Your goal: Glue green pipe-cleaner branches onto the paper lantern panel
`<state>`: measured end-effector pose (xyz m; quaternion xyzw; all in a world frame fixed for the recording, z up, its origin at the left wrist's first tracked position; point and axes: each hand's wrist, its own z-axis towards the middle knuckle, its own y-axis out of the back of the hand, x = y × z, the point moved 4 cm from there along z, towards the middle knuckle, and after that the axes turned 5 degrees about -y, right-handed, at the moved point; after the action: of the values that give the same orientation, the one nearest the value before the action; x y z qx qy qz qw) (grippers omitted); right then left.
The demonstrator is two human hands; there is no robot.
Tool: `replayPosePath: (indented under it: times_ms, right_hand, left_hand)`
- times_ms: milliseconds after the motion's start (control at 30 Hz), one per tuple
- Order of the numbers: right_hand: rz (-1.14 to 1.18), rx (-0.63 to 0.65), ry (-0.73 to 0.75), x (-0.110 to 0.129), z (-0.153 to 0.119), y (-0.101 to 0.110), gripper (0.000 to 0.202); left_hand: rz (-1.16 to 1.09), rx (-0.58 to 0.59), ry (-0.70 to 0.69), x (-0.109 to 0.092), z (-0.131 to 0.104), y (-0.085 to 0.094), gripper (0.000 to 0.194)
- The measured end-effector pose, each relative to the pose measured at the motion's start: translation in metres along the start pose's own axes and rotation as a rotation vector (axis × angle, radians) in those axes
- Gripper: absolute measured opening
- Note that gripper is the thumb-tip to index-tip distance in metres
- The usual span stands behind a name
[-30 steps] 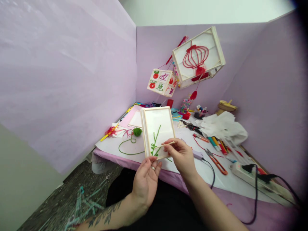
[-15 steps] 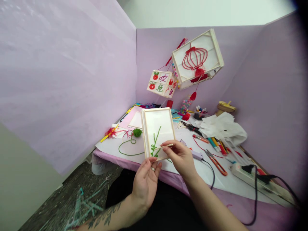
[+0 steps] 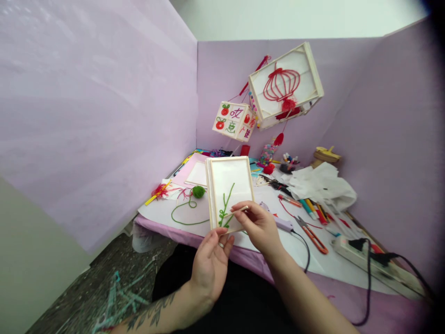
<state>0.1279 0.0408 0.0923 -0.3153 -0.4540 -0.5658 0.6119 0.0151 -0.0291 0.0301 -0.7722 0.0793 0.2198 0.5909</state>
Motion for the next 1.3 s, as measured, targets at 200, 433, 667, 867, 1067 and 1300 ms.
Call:
replayPosePath:
  times_ms: [200,433,667,867,1067,1300]
  right_hand:
    - [0.017,-0.055,-0.067,-0.003,0.004,0.001,0.016]
    - [0.101,-0.048,-0.203,-0.01,0.008,0.0,0.023]
    - [0.161,-0.024,-0.262,-0.01,0.011,0.0,0.028]
    - [0.152,-0.006,-0.284,-0.012,0.011,0.0,0.029]
    - [0.159,0.004,-0.306,-0.013,0.012,0.001,0.03]
    - [0.167,0.01,-0.281,-0.015,0.013,0.002,0.026]
  left_hand:
    - [0.004,0.01,0.005,0.0,-0.001,-0.001,0.01]
    - [0.011,0.024,0.011,0.001,-0.001,-0.002,0.01]
    - [0.008,0.042,0.028,0.002,0.0,-0.001,0.015]
    - [0.003,0.056,0.041,0.001,0.0,-0.002,0.017]
    - [-0.001,0.087,0.049,0.0,0.001,-0.003,0.017]
    - [0.0,0.091,0.049,0.0,0.0,-0.003,0.017]
